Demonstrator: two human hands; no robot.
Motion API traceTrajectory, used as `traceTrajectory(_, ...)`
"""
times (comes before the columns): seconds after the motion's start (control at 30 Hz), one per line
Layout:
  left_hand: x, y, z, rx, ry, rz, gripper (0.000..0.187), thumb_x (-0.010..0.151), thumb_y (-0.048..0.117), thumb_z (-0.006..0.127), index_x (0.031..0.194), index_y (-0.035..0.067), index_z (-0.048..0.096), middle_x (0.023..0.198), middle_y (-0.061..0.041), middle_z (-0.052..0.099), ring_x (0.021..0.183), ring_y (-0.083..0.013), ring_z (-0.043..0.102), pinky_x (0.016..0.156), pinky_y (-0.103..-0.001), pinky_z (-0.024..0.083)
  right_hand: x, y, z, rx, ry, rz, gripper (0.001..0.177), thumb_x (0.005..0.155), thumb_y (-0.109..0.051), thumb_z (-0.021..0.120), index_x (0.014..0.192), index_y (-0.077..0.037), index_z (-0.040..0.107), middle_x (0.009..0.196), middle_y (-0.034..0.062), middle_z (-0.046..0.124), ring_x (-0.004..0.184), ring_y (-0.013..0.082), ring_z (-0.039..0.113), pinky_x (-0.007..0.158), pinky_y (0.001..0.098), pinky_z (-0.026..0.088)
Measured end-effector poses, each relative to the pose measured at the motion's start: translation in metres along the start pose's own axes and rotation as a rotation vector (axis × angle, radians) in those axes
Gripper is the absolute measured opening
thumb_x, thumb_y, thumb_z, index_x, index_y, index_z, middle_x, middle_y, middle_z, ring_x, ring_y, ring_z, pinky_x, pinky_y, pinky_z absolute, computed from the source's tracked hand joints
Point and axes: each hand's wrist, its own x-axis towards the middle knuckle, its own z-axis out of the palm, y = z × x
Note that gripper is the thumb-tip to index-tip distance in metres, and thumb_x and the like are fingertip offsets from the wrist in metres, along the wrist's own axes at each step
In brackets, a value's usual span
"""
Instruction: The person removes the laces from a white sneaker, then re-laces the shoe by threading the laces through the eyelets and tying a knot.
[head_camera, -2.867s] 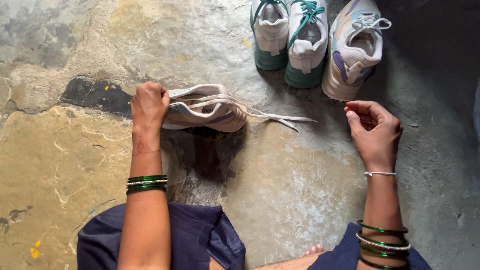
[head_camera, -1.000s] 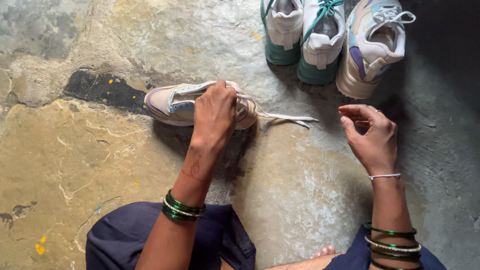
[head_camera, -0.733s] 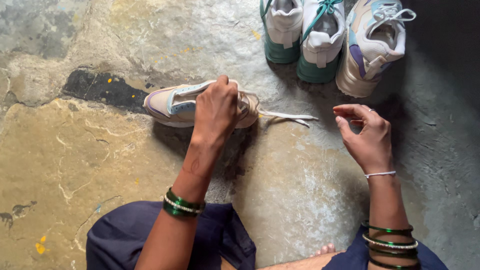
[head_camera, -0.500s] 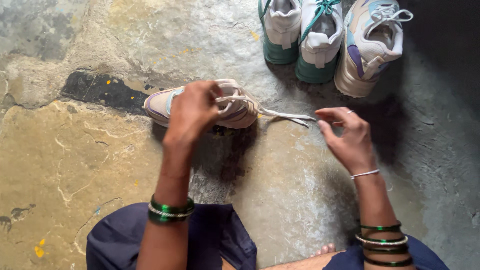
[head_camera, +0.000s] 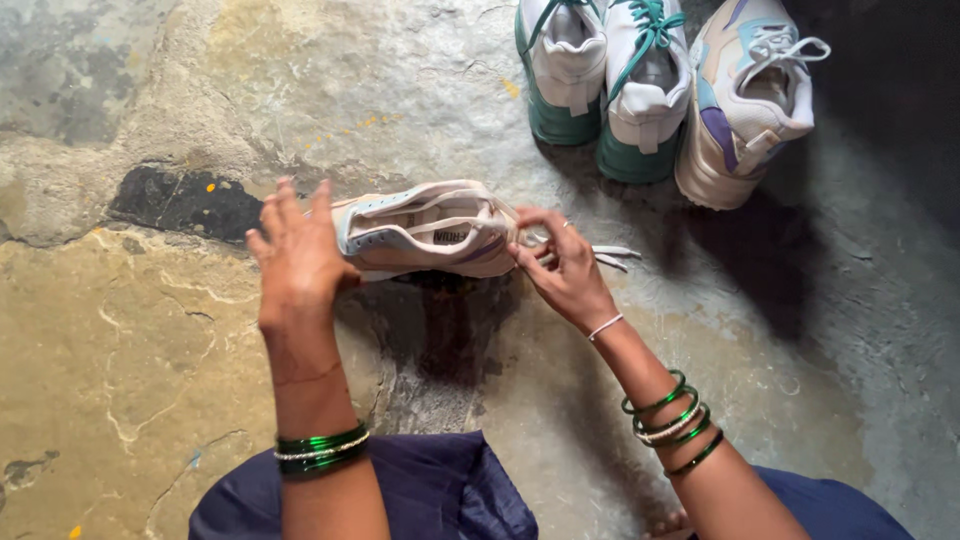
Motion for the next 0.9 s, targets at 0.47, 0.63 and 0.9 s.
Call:
traceTrajectory(0.47,0.032,-0.019,0.024,-0.131,-0.076,0.151,0.125,0.046,0.024,0.102,0.153,0.035,0.039,0.159,-0.001,0.041,0.146,-0.0229,0.038,0.117,-0.052,0.033,-0.004,-0.027,-0.044,0.986,-0.405,0.376,0.021,0.106,-0.029,0.056,0.108,-0.009,0.06,0.11,0.0052,0.066,0.098,0.0213,0.072,0.082,0.0377,0.058)
traceTrajectory(0.63,0.032,-0.015,0.023,-0.151,-0.039,0.186,0.111,0.041,0.014,0.101,0.142,0.028,0.056,0.143,-0.005,0.06,0.13,-0.0291,0.057,0.107,-0.042,0.046,-0.001,-0.047,-0.048,1.054,-0.32,0.416,0.027,0.108,-0.031,0.058,0.094,-0.008,0.058,0.093,0.005,0.062,0.085,0.0199,0.065,0.077,0.0355,0.053)
traceTrajectory(0.9,0.035,-0.009,0.025,-0.184,-0.031,0.145,0.096,0.039,0.02,0.103,0.128,0.021,0.068,0.122,-0.014,0.07,0.116,-0.0343,0.065,0.101,-0.042,0.051,0.003,-0.062,-0.116,1.03,0.21,0.288,0.028,0.103,-0.022,0.057,0.077,-0.012,0.05,0.076,0.0035,0.051,0.074,0.0159,0.049,0.078,0.0328,0.046)
